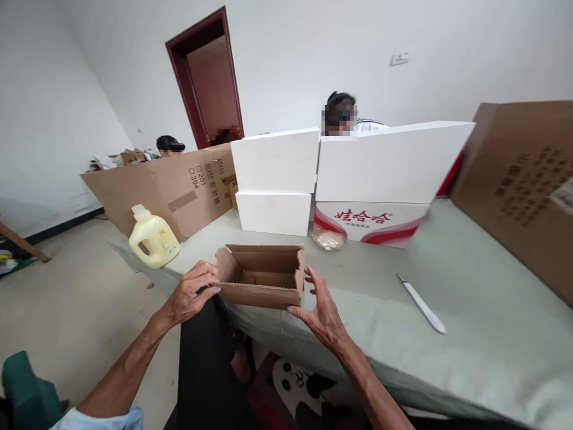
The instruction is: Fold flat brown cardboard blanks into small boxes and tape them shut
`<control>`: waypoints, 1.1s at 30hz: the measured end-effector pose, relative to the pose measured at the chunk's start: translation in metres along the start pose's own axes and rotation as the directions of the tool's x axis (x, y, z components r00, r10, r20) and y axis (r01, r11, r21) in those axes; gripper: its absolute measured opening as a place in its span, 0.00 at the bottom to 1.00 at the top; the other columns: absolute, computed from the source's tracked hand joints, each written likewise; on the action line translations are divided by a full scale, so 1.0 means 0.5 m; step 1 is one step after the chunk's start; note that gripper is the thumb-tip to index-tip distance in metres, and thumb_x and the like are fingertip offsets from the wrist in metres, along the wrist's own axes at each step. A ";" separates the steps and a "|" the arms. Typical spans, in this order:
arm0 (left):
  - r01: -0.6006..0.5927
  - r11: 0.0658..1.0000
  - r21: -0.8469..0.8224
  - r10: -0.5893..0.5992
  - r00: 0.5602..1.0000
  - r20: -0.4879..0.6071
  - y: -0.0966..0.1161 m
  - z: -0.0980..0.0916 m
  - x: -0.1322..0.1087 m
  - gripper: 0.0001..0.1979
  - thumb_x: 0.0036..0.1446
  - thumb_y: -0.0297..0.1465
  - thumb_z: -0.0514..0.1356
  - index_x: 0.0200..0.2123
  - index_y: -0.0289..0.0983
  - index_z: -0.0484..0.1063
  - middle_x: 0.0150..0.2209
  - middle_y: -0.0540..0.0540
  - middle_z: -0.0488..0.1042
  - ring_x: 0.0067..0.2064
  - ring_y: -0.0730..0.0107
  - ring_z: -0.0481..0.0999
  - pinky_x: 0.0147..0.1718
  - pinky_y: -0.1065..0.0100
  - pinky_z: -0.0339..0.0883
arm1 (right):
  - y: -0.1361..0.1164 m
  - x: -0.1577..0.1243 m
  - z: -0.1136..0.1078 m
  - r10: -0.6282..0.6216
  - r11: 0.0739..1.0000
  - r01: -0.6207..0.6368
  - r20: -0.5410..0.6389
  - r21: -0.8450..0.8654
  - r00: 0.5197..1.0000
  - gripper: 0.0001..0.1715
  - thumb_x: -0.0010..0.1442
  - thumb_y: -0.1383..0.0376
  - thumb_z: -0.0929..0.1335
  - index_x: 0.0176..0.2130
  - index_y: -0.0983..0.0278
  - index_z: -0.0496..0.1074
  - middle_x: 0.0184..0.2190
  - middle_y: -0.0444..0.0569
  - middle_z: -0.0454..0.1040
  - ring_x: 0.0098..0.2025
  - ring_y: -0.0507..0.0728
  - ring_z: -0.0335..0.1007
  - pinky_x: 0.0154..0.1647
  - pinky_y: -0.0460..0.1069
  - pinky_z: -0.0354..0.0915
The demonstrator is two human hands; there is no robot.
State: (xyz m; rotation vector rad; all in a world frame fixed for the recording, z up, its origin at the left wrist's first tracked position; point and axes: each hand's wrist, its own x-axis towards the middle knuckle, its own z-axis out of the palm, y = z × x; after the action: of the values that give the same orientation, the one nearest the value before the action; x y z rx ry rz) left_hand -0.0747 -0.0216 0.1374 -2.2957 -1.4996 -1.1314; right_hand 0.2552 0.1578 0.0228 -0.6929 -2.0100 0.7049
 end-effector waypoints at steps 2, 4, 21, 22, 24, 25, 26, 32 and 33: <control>-0.033 0.998 -0.045 0.035 0.998 0.050 0.026 0.020 0.001 0.09 0.71 0.25 0.61 0.38 0.40 0.79 0.42 0.42 0.78 0.46 0.59 0.76 0.48 0.58 0.76 | -0.020 -0.030 -0.028 -0.007 1.000 0.007 0.007 -0.007 1.000 0.63 0.64 0.41 0.77 0.81 0.53 0.46 0.75 0.64 0.59 0.69 0.74 0.68 0.62 0.67 0.74; -0.058 0.995 -0.077 0.064 0.995 0.081 0.044 0.034 0.002 0.09 0.70 0.24 0.61 0.37 0.40 0.79 0.44 0.42 0.78 0.48 0.59 0.76 0.49 0.58 0.76 | -0.032 -0.057 -0.052 -0.014 1.000 0.014 0.002 -0.026 1.000 0.67 0.63 0.42 0.78 0.82 0.52 0.42 0.77 0.64 0.56 0.72 0.75 0.64 0.65 0.69 0.72; -0.111 0.994 0.015 0.108 0.987 0.116 0.089 0.053 -0.080 0.15 0.65 0.21 0.64 0.52 0.41 0.79 0.54 0.36 0.76 0.55 0.54 0.80 0.51 0.56 0.81 | -0.062 -0.131 -0.075 -0.067 0.960 0.069 0.018 -0.273 0.998 0.74 0.63 0.52 0.79 0.82 0.57 0.30 0.78 0.67 0.50 0.77 0.79 0.54 0.74 0.73 0.64; -0.106 0.994 0.020 0.103 0.988 0.117 0.090 0.052 -0.079 0.18 0.64 0.20 0.63 0.54 0.41 0.79 0.55 0.36 0.76 0.56 0.54 0.80 0.52 0.55 0.81 | -0.064 -0.135 -0.075 -0.068 0.958 0.068 0.010 -0.279 0.998 0.73 0.63 0.52 0.79 0.82 0.57 0.30 0.78 0.66 0.51 0.77 0.78 0.54 0.74 0.73 0.64; -0.100 0.995 0.029 0.096 0.989 0.109 0.090 0.054 -0.077 0.22 0.63 0.19 0.62 0.57 0.41 0.77 0.55 0.36 0.76 0.57 0.53 0.79 0.54 0.55 0.81 | -0.067 -0.142 -0.073 -0.063 0.957 0.061 0.002 -0.284 0.998 0.72 0.64 0.53 0.78 0.83 0.57 0.32 0.77 0.66 0.52 0.77 0.78 0.55 0.74 0.72 0.65; -0.094 0.995 0.033 0.090 0.990 0.104 0.088 0.057 -0.076 0.23 0.62 0.18 0.61 0.58 0.40 0.76 0.55 0.36 0.76 0.58 0.52 0.79 0.55 0.54 0.81 | -0.068 -0.146 -0.072 -0.062 0.958 0.058 -0.004 -0.280 0.998 0.71 0.64 0.53 0.78 0.83 0.57 0.33 0.77 0.66 0.52 0.77 0.78 0.55 0.74 0.72 0.64; -0.087 0.995 0.039 0.082 0.991 0.101 0.085 0.060 -0.076 0.24 0.61 0.18 0.62 0.59 0.40 0.76 0.55 0.36 0.76 0.58 0.52 0.79 0.55 0.54 0.81 | -0.066 -0.149 -0.070 -0.060 0.960 0.056 -0.009 -0.273 0.998 0.71 0.64 0.53 0.79 0.83 0.57 0.33 0.77 0.66 0.52 0.77 0.78 0.55 0.74 0.72 0.64; -0.062 0.997 0.048 0.057 0.994 0.096 0.091 0.047 -0.095 0.26 0.62 0.20 0.63 0.62 0.41 0.75 0.59 0.37 0.78 0.60 0.51 0.80 0.60 0.52 0.80 | -0.058 -0.176 -0.058 -0.050 0.971 0.037 -0.050 -0.237 0.998 0.72 0.60 0.56 0.80 0.82 0.59 0.37 0.78 0.66 0.53 0.77 0.77 0.55 0.76 0.73 0.60; -0.069 0.997 0.033 0.067 0.995 0.080 0.108 0.039 -0.102 0.26 0.62 0.21 0.62 0.63 0.43 0.75 0.60 0.38 0.78 0.61 0.51 0.81 0.61 0.51 0.80 | -0.069 -0.188 -0.057 -0.050 0.971 0.036 -0.053 -0.235 0.997 0.73 0.59 0.57 0.81 0.82 0.59 0.37 0.77 0.66 0.54 0.77 0.77 0.55 0.76 0.72 0.60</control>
State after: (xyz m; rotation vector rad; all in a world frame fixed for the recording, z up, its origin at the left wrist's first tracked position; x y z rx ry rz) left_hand -0.0297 -0.0733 0.1029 -2.3740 -1.4442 -0.9989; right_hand 0.3167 0.0747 0.0086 -0.7949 -2.0674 0.4198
